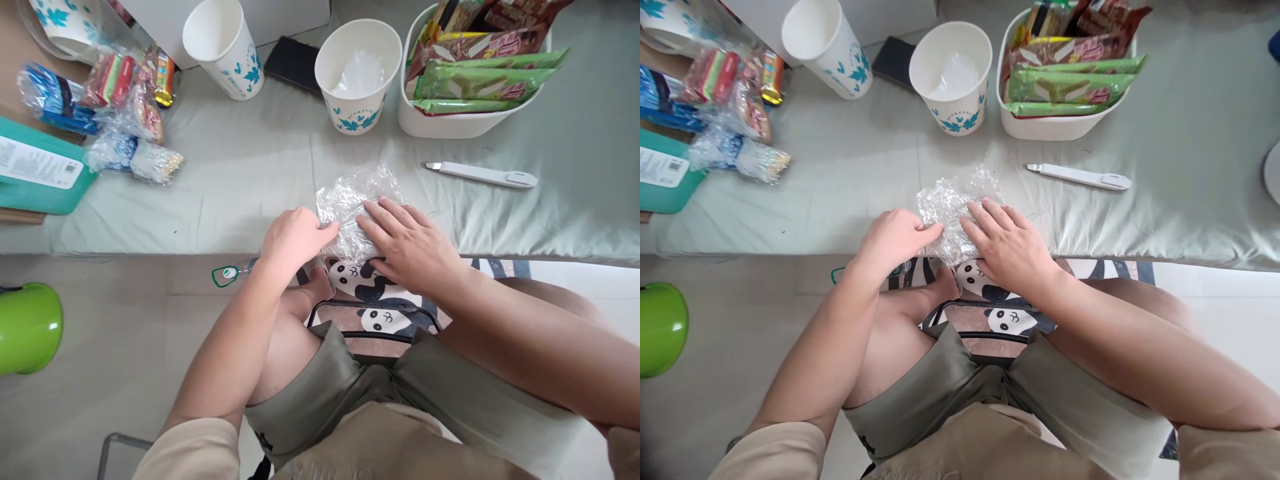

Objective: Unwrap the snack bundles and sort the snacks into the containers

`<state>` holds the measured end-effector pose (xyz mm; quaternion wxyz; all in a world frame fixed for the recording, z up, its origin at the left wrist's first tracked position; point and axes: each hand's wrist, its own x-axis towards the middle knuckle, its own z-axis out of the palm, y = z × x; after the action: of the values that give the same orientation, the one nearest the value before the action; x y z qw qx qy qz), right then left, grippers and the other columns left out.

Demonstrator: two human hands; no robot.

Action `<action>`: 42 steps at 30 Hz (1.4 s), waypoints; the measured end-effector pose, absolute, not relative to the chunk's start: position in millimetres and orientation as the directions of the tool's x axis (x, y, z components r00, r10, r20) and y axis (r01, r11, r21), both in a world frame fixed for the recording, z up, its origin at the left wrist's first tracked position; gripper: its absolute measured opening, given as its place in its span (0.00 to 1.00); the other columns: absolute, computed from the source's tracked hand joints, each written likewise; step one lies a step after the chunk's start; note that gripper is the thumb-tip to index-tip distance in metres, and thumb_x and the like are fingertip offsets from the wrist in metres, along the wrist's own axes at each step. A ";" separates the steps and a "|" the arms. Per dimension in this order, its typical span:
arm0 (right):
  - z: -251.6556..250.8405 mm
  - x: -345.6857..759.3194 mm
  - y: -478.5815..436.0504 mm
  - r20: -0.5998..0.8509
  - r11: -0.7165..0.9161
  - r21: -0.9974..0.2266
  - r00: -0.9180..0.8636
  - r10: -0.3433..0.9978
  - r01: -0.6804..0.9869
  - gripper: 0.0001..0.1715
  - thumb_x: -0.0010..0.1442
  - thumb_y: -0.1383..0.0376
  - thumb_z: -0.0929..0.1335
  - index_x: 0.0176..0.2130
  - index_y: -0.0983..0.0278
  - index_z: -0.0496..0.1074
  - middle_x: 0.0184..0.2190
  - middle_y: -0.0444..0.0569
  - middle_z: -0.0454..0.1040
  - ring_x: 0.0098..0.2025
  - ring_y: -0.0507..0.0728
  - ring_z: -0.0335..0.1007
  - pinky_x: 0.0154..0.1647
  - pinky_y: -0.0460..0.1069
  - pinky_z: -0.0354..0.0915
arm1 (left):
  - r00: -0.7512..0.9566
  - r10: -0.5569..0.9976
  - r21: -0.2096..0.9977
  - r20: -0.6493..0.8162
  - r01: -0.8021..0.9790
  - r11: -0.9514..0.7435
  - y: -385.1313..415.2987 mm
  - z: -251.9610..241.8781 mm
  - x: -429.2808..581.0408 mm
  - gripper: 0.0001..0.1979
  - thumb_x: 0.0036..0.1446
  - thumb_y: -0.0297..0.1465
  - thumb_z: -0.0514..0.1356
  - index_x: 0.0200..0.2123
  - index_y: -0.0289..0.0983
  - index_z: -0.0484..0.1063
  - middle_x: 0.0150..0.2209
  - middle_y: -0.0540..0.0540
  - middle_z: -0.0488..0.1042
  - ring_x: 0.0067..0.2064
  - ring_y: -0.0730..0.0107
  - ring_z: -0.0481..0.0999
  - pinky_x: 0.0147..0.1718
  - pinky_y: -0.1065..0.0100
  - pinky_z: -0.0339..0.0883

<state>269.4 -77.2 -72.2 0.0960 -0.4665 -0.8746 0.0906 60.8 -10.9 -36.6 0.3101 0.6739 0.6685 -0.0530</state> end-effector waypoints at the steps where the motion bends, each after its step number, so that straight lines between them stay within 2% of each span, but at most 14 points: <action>1: -73.5 270.5 -76.8 0.056 0.541 -0.224 -0.543 0.838 0.811 0.34 0.64 0.65 0.68 0.67 0.68 0.63 0.70 0.65 0.63 0.72 0.76 0.58 0.66 0.70 0.62 | 0.099 0.867 0.329 -0.489 0.941 0.079 -10.6 -36.1 59.5 0.34 0.58 0.48 0.65 0.09 0.41 0.53 0.11 0.50 0.53 0.19 0.70 0.53 0.25 0.62 0.46; 6: -70.2 271.5 -80.5 0.065 0.523 -0.132 -0.519 0.852 0.842 0.29 0.67 0.65 0.67 0.65 0.58 0.65 0.69 0.64 0.65 0.70 0.78 0.60 0.63 0.76 0.60 | 0.086 0.864 0.327 -0.496 0.940 0.094 -11.1 -32.5 51.5 0.34 0.59 0.50 0.64 0.10 0.41 0.53 0.11 0.50 0.54 0.19 0.71 0.53 0.25 0.63 0.46; 8: -70.6 271.6 -80.9 0.076 0.534 -0.117 -0.528 0.846 0.837 0.27 0.68 0.66 0.66 0.64 0.56 0.67 0.70 0.62 0.64 0.70 0.78 0.59 0.64 0.78 0.58 | 0.083 0.907 0.382 -0.413 0.920 0.090 -11.9 -31.7 49.0 0.32 0.60 0.48 0.62 0.12 0.40 0.55 0.12 0.51 0.55 0.20 0.72 0.53 0.25 0.63 0.47; 11: -73.7 278.0 -77.0 0.081 0.635 -0.154 -0.631 0.772 0.757 0.26 0.68 0.68 0.64 0.63 0.54 0.69 0.70 0.55 0.66 0.73 0.76 0.56 0.66 0.78 0.54 | 0.155 0.984 0.581 -0.092 0.811 -0.073 -12.6 -34.0 47.6 0.23 0.62 0.43 0.59 0.18 0.40 0.60 0.16 0.53 0.59 0.21 0.73 0.56 0.26 0.65 0.53; 13: -75.2 286.0 -72.2 0.089 0.706 -0.187 -0.704 0.705 0.684 0.26 0.68 0.70 0.62 0.61 0.52 0.71 0.68 0.49 0.69 0.73 0.73 0.56 0.70 0.75 0.51 | 0.241 0.958 0.673 0.158 0.684 -0.283 -13.2 -38.1 49.0 0.15 0.61 0.40 0.58 0.25 0.39 0.67 0.21 0.52 0.68 0.25 0.72 0.64 0.28 0.66 0.61; 16: -75.4 299.5 -63.5 0.132 0.741 -0.211 -0.733 0.668 0.638 0.25 0.65 0.73 0.63 0.53 0.50 0.76 0.65 0.44 0.73 0.74 0.69 0.56 0.72 0.70 0.48 | 0.483 0.792 0.625 0.374 0.500 -0.599 -16.5 -45.6 54.2 0.09 0.60 0.37 0.58 0.35 0.39 0.74 0.36 0.46 0.81 0.39 0.65 0.78 0.43 0.62 0.72; 18: -75.2 308.9 -57.4 0.174 0.748 -0.216 -0.729 0.662 0.628 0.22 0.62 0.74 0.64 0.47 0.52 0.78 0.63 0.43 0.74 0.73 0.69 0.57 0.72 0.71 0.48 | 0.652 0.669 0.567 0.357 0.419 -0.710 -20.5 -50.1 58.7 0.11 0.60 0.37 0.59 0.41 0.38 0.77 0.47 0.42 0.83 0.52 0.58 0.80 0.55 0.56 0.71; 21: -76.3 324.4 -48.3 0.212 0.731 -0.222 -0.699 0.683 0.646 0.19 0.58 0.75 0.64 0.40 0.55 0.77 0.61 0.43 0.76 0.73 0.70 0.57 0.70 0.73 0.50 | 0.752 0.644 0.523 0.142 0.495 -0.694 -25.6 -54.2 63.1 0.20 0.59 0.40 0.63 0.52 0.37 0.77 0.58 0.39 0.79 0.66 0.49 0.72 0.65 0.49 0.64; 24: -80.1 338.2 -40.7 0.247 0.682 -0.247 -0.635 0.731 0.689 0.18 0.59 0.75 0.64 0.39 0.56 0.76 0.58 0.44 0.78 0.71 0.70 0.60 0.68 0.72 0.52 | 0.714 0.699 0.478 -0.040 0.628 -0.614 -24.6 -54.3 61.3 0.27 0.58 0.41 0.66 0.59 0.37 0.74 0.65 0.38 0.74 0.70 0.47 0.68 0.69 0.45 0.59; 29: -87.2 345.4 -34.9 0.284 0.659 -0.332 -0.594 0.752 0.675 0.06 0.62 0.66 0.66 0.35 0.56 0.74 0.53 0.48 0.81 0.67 0.74 0.67 0.65 0.73 0.55 | 0.729 0.661 0.450 -0.178 0.658 -0.604 -17.5 -50.7 50.9 0.36 0.53 0.38 0.71 0.65 0.42 0.69 0.73 0.41 0.61 0.76 0.45 0.55 0.73 0.40 0.49; 32: -86.2 343.9 -33.3 0.282 0.620 -0.426 -0.554 0.783 0.659 0.06 0.63 0.64 0.66 0.35 0.57 0.73 0.51 0.49 0.82 0.67 0.73 0.68 0.65 0.73 0.57 | 0.719 0.661 0.439 -0.212 0.675 -0.593 -16.5 -49.8 48.6 0.35 0.56 0.32 0.68 0.66 0.43 0.67 0.74 0.42 0.60 0.77 0.47 0.54 0.73 0.38 0.46; 37: -79.0 342.5 -32.8 0.293 0.486 -0.679 -0.403 0.867 0.550 0.07 0.63 0.64 0.66 0.43 0.58 0.71 0.49 0.52 0.82 0.63 0.68 0.73 0.62 0.66 0.69 | 0.672 0.736 0.482 -0.087 0.675 -0.559 -13.0 -53.0 50.8 0.21 0.63 0.30 0.62 0.60 0.39 0.73 0.66 0.39 0.73 0.71 0.48 0.66 0.70 0.40 0.55; 40: -77.5 339.9 -34.6 0.261 0.450 -0.673 -0.381 0.887 0.587 0.20 0.57 0.66 0.66 0.51 0.57 0.68 0.53 0.55 0.80 0.63 0.69 0.73 0.62 0.69 0.67 | 0.653 0.757 0.514 0.005 0.648 -0.562 -8.6 -58.3 52.2 0.13 0.65 0.27 0.58 0.49 0.39 0.79 0.59 0.41 0.80 0.67 0.50 0.72 0.67 0.43 0.60; 42: -77.5 336.3 -35.7 0.255 0.482 -0.638 -0.426 0.868 0.601 0.25 0.54 0.65 0.68 0.52 0.58 0.67 0.52 0.55 0.80 0.61 0.71 0.74 0.62 0.71 0.65 | 0.648 0.761 0.538 0.045 0.626 -0.565 -6.5 -61.4 53.1 0.11 0.65 0.27 0.57 0.42 0.38 0.80 0.55 0.41 0.81 0.65 0.51 0.74 0.65 0.44 0.63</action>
<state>336.3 -35.7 -77.5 0.2868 -0.4525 -0.8115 0.2331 53.1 -6.5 -61.4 0.2456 0.8738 0.3966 0.1374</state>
